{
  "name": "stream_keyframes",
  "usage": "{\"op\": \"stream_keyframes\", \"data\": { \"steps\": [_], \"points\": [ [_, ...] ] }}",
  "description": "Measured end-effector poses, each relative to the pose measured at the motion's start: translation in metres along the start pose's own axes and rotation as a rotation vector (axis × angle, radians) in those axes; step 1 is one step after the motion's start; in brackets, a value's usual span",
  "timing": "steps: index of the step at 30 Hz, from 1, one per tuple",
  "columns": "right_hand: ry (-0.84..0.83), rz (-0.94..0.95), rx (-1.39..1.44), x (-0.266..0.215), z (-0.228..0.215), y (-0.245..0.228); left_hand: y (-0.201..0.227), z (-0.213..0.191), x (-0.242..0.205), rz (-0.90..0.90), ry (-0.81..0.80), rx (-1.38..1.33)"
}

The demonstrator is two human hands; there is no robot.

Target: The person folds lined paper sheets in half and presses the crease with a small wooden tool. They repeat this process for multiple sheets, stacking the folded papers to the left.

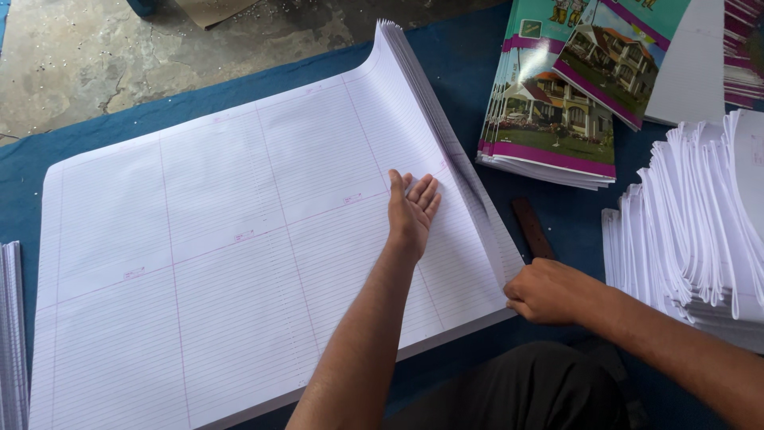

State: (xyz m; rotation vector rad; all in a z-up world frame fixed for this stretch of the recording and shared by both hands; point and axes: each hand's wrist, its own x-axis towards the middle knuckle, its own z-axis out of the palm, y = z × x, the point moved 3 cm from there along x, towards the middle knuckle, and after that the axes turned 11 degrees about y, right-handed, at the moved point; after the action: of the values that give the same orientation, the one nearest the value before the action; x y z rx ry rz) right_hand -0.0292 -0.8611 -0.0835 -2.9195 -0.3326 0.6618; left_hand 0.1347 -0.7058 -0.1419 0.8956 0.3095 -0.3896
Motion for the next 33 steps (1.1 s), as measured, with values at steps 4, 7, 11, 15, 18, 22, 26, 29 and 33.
{"op": "stream_keyframes", "data": {
  "steps": [4,7,11,15,18,22,26,29,33],
  "points": [
    [0.018,-0.142,-0.067,0.0,0.002,-0.002,0.002,-0.002,0.005,-0.034,0.051,-0.023],
    [-0.063,-0.025,0.031,0.002,0.001,0.001,0.007,-0.003,0.008,-0.034,0.066,-0.085],
    [-0.103,0.01,0.033,0.001,0.0,0.003,0.009,-0.004,0.008,-0.019,0.051,-0.062],
    [-0.109,-0.009,0.054,0.002,-0.001,0.003,0.012,-0.003,0.005,-0.037,0.051,-0.066],
    [-0.097,-0.007,0.075,0.001,0.0,0.005,0.012,-0.002,0.005,-0.033,0.045,-0.056],
    [-0.129,0.03,0.088,0.002,0.003,0.005,0.01,-0.003,0.009,-0.009,0.035,-0.008],
    [-0.102,-0.003,0.077,0.001,0.004,0.006,0.005,-0.003,0.015,0.063,0.013,0.077],
    [-0.097,-0.014,0.078,0.002,0.005,0.007,0.003,-0.003,0.015,0.145,0.003,0.191],
    [-0.106,-0.043,0.051,0.003,0.008,0.007,0.002,-0.001,0.012,0.21,0.005,0.274]
  ]
}}
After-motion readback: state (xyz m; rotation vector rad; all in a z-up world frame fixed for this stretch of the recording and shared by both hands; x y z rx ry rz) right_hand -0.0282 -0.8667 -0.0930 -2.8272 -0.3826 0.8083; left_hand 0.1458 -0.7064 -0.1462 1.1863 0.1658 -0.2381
